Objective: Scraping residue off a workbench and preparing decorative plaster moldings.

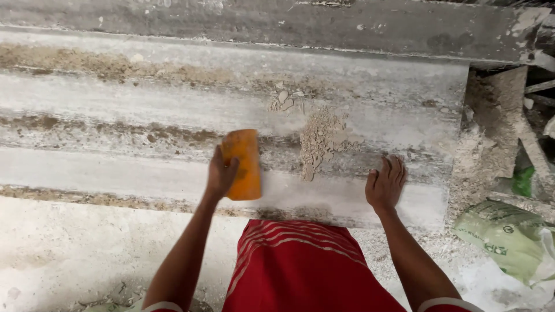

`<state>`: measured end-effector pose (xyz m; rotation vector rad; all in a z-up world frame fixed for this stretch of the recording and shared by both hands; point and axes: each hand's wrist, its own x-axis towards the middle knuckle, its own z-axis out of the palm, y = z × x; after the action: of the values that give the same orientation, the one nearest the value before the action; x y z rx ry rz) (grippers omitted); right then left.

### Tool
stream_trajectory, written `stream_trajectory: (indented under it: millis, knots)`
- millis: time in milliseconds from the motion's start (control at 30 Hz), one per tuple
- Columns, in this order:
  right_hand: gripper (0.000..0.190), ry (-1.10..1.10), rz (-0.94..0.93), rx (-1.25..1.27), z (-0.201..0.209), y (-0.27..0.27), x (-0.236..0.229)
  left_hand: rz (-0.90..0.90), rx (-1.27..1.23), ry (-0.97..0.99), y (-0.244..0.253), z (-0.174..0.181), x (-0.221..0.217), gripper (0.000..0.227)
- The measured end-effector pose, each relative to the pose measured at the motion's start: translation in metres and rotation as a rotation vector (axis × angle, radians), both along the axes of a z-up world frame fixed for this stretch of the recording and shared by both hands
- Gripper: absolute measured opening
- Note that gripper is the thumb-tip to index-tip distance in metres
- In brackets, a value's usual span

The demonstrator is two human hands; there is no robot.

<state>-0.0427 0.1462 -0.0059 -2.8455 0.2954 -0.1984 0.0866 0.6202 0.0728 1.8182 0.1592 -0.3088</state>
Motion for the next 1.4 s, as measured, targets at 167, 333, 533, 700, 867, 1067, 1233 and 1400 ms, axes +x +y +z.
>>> stream_trajectory:
  millis: [167,333,533,700,867,1067,1233,1400]
  knots:
    - [0.050,-0.010,-0.019,0.046,0.006,0.003,-0.001,-0.033,0.251,0.000,-0.124,-0.037,-0.018,0.060]
    - [0.049,-0.012,-0.014,0.046,0.009,0.005,0.000,0.050,0.258,0.046,-0.121,-0.027,-0.019,0.056]
    - [0.049,-0.047,-0.012,0.055,0.012,0.006,0.003,0.060,0.168,-0.115,-0.025,0.009,0.016,0.041]
    - [0.049,-0.025,-0.034,0.066,0.015,0.007,0.004,-0.105,0.235,-0.024,-0.079,-0.043,0.032,0.039]
    - [0.048,-0.033,-0.028,0.081,0.006,0.003,0.001,-0.115,0.106,0.082,-0.157,-0.024,0.040,0.039]
    - [0.050,-0.018,-0.043,0.081,0.010,0.005,0.003,-0.114,0.277,-0.139,-0.081,-0.020,0.027,0.033]
    - [0.052,-0.039,-0.036,0.071,0.016,0.006,0.006,-0.087,0.175,-0.138,-0.107,-0.015,0.026,0.033]
    - [0.045,-0.074,-0.043,0.064,0.020,0.004,0.005,-0.084,0.398,-0.021,-0.199,0.011,0.034,0.041]
